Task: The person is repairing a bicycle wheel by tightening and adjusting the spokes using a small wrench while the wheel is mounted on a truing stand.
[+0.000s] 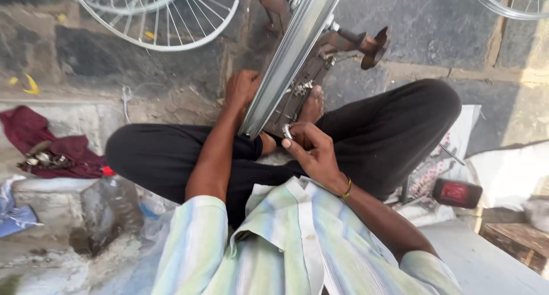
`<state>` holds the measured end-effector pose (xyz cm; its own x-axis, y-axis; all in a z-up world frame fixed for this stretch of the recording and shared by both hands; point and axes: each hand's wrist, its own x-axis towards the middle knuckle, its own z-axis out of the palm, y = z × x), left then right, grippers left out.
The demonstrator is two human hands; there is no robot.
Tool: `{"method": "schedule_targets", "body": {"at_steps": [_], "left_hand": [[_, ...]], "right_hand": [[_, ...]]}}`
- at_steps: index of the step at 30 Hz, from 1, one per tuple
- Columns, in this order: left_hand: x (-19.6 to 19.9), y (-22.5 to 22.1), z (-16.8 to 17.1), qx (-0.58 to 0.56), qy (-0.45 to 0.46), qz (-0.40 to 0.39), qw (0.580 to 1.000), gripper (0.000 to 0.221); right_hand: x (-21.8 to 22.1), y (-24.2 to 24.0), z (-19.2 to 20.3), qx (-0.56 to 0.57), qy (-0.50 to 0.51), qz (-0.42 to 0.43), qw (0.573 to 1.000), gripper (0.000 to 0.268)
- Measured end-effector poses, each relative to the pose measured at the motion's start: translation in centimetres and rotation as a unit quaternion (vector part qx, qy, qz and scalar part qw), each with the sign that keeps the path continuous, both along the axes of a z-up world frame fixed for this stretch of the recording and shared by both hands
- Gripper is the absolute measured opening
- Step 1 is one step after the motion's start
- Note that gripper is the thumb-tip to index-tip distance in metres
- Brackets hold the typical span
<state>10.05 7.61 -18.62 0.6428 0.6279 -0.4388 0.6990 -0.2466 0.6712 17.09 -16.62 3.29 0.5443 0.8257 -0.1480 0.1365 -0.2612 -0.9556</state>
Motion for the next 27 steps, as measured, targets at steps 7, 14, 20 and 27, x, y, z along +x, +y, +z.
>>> {"method": "schedule_targets", "body": {"at_steps": [7,14,20,27], "left_hand": [[0.8,-0.2,2.2,0.034,0.004,-0.027,0.999,0.051],[0.8,-0.2,2.1,0.026,0.016,-0.014,0.999,0.049],[0.9,-0.2,1.9,0.032,0.029,-0.013,0.999,0.046],[0.9,-0.3,1.9,0.032,0.030,-0.011,0.999,0.042]], "right_hand": [[-0.5,-0.2,-0.7,-0.001,0.038,0.057,0.998,0.024],[-1.1,0.7,-0.3,-0.005,0.039,0.077,0.996,0.025],[-1.3,1.6,0.8,0.020,-0.033,0.104,0.994,0.025],[-1.7,2.9,0.8,0.063,-0.100,0.130,0.984,0.025]]}}
